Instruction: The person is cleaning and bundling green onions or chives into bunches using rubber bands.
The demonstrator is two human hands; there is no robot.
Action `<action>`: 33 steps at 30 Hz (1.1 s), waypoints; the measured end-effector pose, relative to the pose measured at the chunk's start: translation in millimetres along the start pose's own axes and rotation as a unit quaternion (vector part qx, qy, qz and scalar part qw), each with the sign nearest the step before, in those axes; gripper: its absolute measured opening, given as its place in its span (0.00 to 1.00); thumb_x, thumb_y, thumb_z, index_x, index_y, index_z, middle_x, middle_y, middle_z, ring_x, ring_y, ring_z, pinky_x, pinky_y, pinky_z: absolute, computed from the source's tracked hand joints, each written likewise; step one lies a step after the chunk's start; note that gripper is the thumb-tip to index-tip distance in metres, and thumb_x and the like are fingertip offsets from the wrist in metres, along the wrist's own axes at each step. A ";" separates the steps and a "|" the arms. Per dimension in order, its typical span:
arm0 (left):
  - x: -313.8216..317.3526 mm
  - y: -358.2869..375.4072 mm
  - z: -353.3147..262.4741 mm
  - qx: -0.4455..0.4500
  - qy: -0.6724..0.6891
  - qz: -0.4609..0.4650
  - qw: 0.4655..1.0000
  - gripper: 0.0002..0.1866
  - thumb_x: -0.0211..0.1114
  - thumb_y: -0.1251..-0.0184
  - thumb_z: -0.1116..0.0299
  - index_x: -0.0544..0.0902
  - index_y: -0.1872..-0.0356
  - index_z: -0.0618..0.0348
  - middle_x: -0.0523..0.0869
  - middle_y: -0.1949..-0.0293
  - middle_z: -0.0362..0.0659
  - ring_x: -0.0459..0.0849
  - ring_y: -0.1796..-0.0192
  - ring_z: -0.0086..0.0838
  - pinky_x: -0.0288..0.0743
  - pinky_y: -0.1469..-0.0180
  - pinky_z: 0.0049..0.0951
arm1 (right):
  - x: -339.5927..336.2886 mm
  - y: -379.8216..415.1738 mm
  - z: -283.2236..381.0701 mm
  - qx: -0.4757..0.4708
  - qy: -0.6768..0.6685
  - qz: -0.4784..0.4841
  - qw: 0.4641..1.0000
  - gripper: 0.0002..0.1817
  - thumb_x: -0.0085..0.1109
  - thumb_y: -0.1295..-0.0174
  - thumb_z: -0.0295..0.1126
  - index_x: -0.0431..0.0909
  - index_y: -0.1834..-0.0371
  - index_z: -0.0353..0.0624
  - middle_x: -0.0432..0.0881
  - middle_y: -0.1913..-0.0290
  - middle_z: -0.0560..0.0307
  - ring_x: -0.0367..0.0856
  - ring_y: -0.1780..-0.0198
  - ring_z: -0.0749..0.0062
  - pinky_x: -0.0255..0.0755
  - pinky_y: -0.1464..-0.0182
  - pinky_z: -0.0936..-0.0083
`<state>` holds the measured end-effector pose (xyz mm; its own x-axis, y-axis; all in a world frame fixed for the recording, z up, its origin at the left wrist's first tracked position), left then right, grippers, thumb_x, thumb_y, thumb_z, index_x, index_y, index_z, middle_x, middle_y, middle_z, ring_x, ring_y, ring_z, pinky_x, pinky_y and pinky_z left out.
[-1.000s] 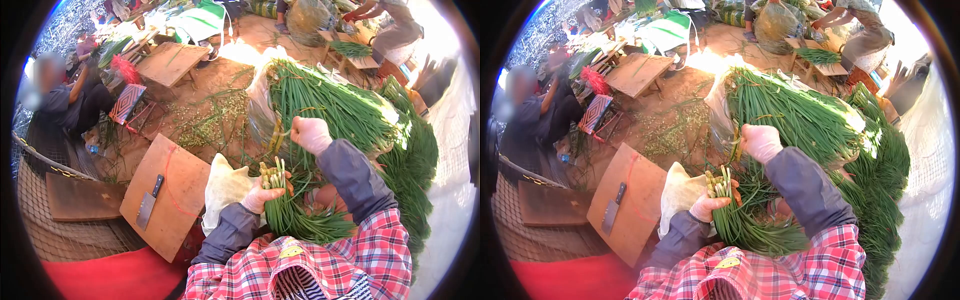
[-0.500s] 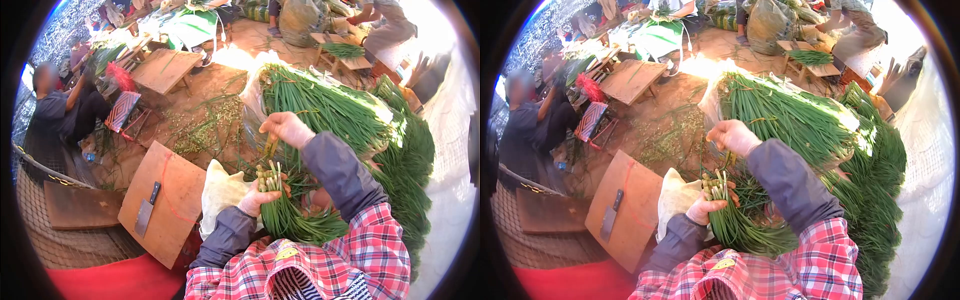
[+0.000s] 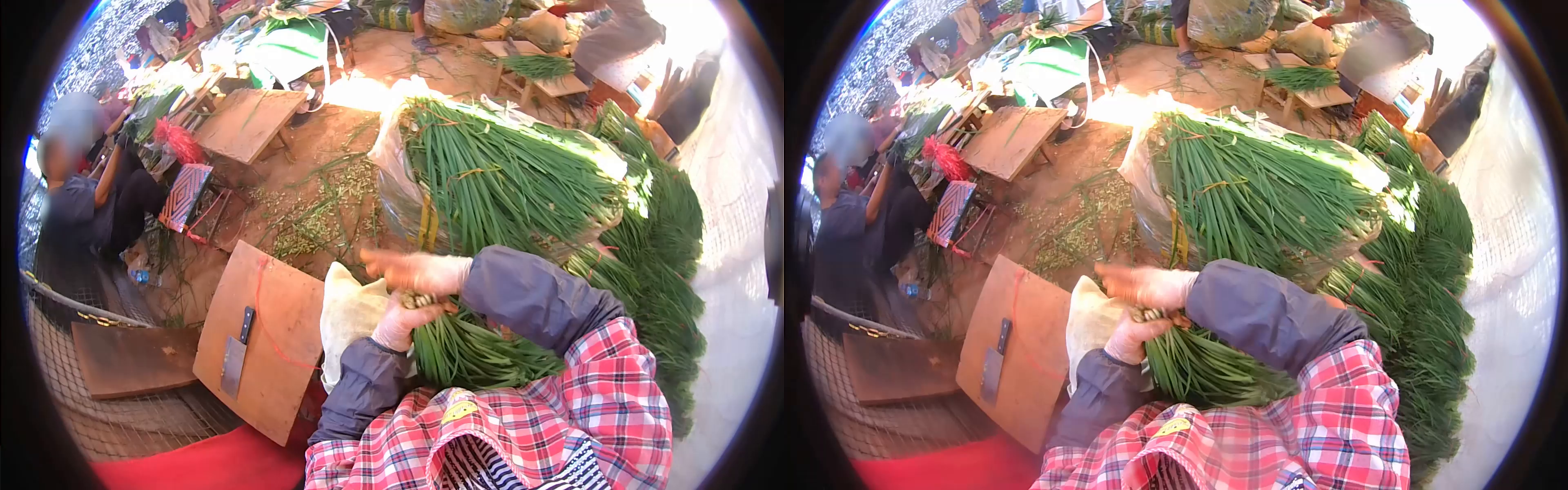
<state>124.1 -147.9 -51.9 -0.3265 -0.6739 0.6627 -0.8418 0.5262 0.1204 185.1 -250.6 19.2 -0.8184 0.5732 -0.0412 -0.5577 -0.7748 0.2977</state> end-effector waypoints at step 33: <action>-85.3 59.1 -198.4 0.450 -0.008 -0.168 0.877 0.11 0.60 0.39 0.64 0.76 0.57 0.55 0.81 0.58 0.38 0.77 0.49 0.33 0.71 0.42 0.41 | -84.3 124.6 -53.6 -0.175 0.354 -0.396 0.829 0.24 0.60 0.53 0.27 0.76 0.48 0.50 0.78 0.49 0.53 0.74 0.46 0.55 0.70 0.46 0.66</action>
<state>187.5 43.6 45.4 0.0049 -0.7232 0.6906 -0.8878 -0.3210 -0.3298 177.2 -409.7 8.7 0.0165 0.7351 -0.6778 -0.8636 -0.3312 -0.3802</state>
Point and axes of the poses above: each hand's wrist, its own y-axis away from the middle knuckle, its own x-axis out of the palm, z = x × y, the point moved 2 cm from there along -y, towards the middle knuckle
